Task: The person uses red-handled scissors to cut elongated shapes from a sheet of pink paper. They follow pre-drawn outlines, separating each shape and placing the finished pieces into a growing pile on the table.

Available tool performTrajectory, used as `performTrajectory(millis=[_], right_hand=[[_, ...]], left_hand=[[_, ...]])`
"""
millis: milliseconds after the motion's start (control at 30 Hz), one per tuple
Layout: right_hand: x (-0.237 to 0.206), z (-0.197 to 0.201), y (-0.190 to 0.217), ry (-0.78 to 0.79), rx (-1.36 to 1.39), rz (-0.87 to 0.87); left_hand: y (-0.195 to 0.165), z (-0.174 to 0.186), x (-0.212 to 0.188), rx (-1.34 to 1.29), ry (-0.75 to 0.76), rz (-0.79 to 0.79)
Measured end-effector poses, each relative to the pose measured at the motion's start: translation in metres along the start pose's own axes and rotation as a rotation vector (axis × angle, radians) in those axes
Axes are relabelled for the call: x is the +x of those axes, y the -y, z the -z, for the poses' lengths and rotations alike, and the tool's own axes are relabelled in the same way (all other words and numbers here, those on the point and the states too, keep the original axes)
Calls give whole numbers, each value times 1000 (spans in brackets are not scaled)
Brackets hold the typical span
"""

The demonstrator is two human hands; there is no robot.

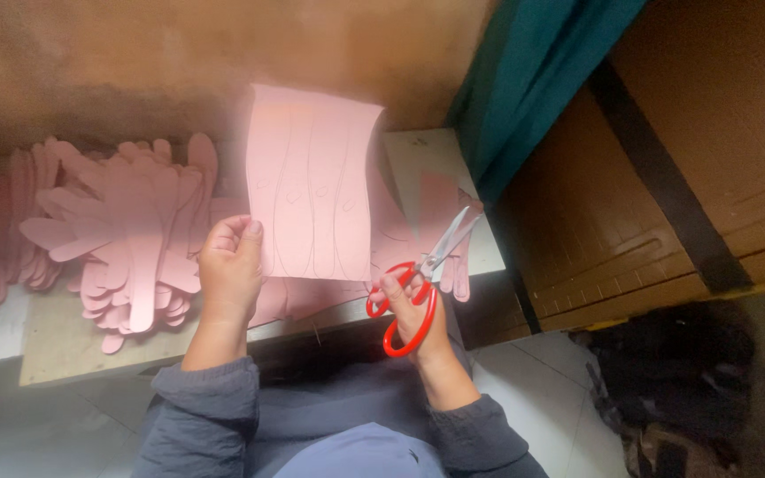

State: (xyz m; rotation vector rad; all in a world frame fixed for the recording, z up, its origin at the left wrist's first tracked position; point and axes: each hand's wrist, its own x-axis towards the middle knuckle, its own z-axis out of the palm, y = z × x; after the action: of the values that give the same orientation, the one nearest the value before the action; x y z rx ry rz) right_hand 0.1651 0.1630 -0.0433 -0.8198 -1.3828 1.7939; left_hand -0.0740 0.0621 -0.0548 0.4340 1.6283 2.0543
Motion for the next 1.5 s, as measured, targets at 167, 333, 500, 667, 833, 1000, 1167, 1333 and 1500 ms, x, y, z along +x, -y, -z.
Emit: performTrajectory(millis=[167, 333, 500, 667, 833, 1000, 1167, 1333, 1500], right_hand=[[25, -33, 49, 95, -30, 94], [29, -59, 93, 337, -169, 24], [18, -74, 105, 373, -270, 36], [9, -65, 111, 368, -357, 121], [5, -54, 129, 209, -321, 171], [-3, -55, 137, 188, -237, 291], [-8, -47, 117, 126, -144, 311], [-16, -47, 80, 245, -68, 255], [-39, -56, 63, 401, -554, 90]], left_hand=[[-55, 8, -24, -102, -7, -232], [-85, 21, -46, -2, -111, -248], [-98, 32, -54, -101, -64, -218], [-110, 43, -68, -134, 192, -175], [-122, 48, -86, -97, 472, -87], [-126, 33, -88, -218, 462, -66], [-124, 22, -85, -311, 304, -7], [-119, 5, -82, -626, 193, 74], [-111, -14, -86, -568, 209, 101]])
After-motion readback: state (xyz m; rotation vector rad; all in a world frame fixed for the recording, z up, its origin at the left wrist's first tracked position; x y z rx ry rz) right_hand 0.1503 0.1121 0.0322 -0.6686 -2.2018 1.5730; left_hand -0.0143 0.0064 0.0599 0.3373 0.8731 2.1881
